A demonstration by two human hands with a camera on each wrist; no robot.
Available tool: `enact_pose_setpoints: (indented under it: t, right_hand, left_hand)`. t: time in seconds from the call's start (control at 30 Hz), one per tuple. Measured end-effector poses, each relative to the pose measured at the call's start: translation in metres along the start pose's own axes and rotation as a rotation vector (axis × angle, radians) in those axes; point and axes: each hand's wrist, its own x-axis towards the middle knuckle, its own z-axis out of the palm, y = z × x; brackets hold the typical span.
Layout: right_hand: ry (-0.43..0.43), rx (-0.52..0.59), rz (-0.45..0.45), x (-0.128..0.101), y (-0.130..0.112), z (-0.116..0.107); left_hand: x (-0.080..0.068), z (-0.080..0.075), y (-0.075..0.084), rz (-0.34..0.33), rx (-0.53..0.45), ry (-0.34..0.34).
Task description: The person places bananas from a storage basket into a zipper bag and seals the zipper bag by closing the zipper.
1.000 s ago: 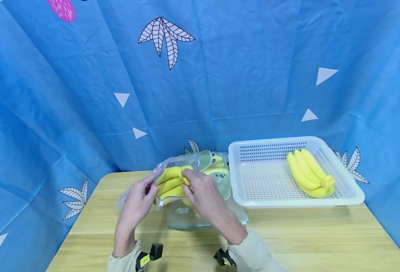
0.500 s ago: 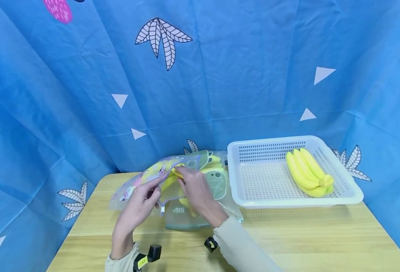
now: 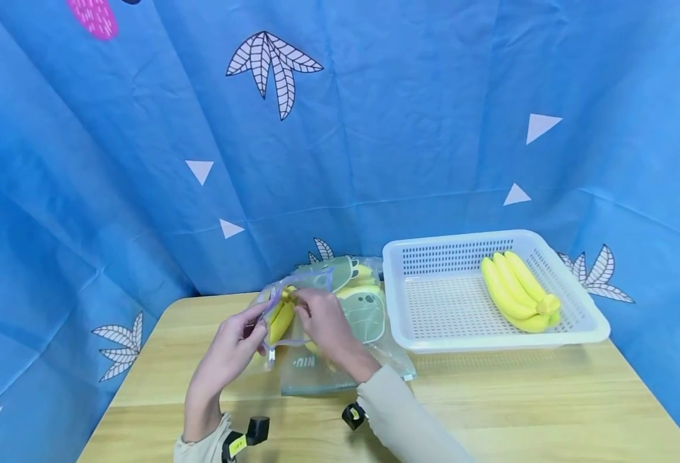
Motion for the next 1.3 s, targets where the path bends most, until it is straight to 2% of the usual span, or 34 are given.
enact_pose_setpoints:
  t: [0.3, 0.57, 0.8, 0.93, 1.07, 1.3]
  right_hand:
    - [0.05, 0.114, 0.062, -0.028, -0.003, -0.046]
    - [0.141, 0.114, 0.045, -0.051, -0.001, -0.089]
    - [0.252, 0.088, 0.068, -0.052, 0.012, -0.128]
    - [0.306, 0.032, 0.101, -0.056, 0.022, -0.15]
    - [0.328, -0.078, 0.149, -0.062, 0.031, -0.176]
    - [0.312, -0.258, 0.241, -0.075, 0.05, -0.228]
  left_hand:
    - [0.0, 0.002, 0.002, -0.015, 0.002, 0.023]
    - [-0.001, 0.002, 0.003, -0.008, -0.001, 0.028]
    - [0.001, 0.003, 0.005, -0.027, 0.018, 0.054]
    - [0.0, 0.003, 0.007, -0.048, 0.038, 0.075]
    - [-0.003, 0.001, 0.01, -0.061, 0.054, 0.11]
    - [-0.002, 0.001, 0.013, -0.035, 0.066, 0.126]
